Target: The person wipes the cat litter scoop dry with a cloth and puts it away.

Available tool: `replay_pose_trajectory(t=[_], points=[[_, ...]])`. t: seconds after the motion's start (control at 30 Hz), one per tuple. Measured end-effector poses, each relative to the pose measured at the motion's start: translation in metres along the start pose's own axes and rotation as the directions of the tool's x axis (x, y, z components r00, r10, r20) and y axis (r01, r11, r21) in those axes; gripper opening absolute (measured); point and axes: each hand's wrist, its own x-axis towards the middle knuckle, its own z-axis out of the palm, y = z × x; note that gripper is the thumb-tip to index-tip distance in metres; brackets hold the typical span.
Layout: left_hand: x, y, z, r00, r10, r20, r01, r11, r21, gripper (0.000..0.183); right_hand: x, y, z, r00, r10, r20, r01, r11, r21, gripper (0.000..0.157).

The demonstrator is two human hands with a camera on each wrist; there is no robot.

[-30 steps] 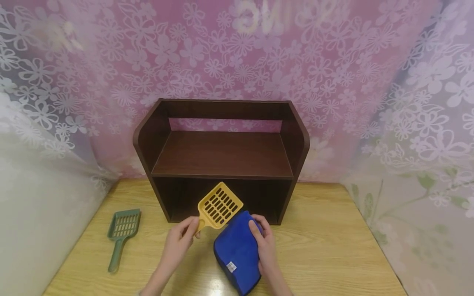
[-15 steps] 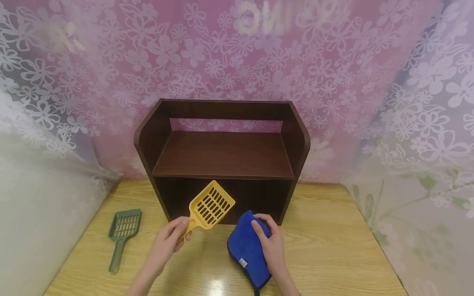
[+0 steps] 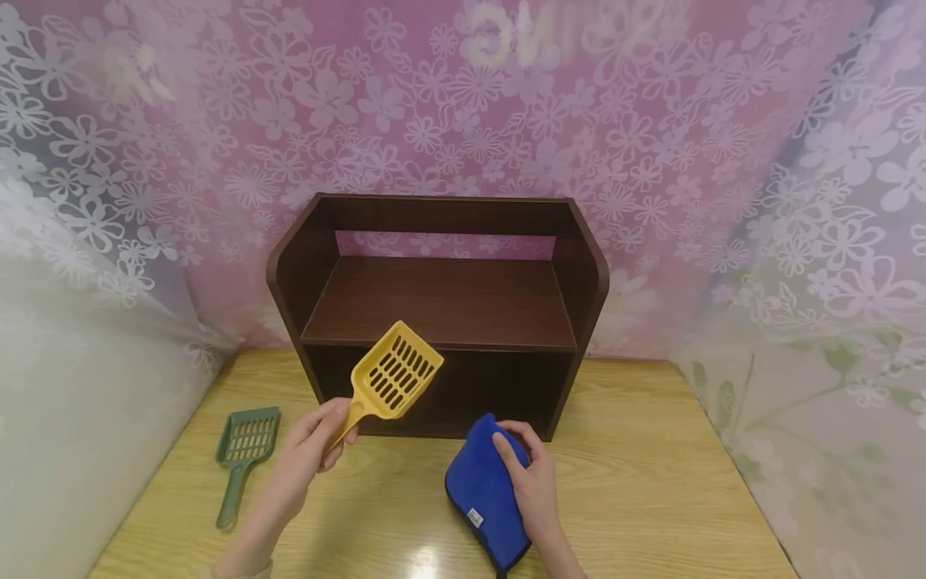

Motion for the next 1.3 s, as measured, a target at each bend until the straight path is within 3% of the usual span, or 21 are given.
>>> replay_pose_trajectory(t=[0.27, 0.53, 0.83, 1.3], points=[[0.015, 0.006, -0.009, 0.999, -0.036, -0.013, 0.036, 0.999, -0.031, 0.036, -0.002, -0.001, -0.001, 1.0, 0.019, 0.0, -0.019, 1.0, -0.005, 0.027], [0.026, 0.015, -0.016, 0.999, -0.052, -0.016, 0.051, 0.995, -0.082, 0.034, -0.003, -0.002, 0.002, 1.0, -0.013, -0.028, 0.014, 1.0, 0.009, 0.025], [0.05, 0.029, -0.03, 0.998, -0.063, -0.027, 0.059, 0.99, -0.125, 0.034, -0.006, -0.005, 0.005, 1.0, -0.018, -0.02, 0.018, 1.0, 0.007, 0.024], [0.096, 0.052, -0.035, 0.998, -0.016, 0.062, 0.029, 0.979, -0.204, 0.039, -0.006, -0.004, 0.005, 1.0, 0.012, -0.006, -0.012, 1.0, 0.012, 0.023]])
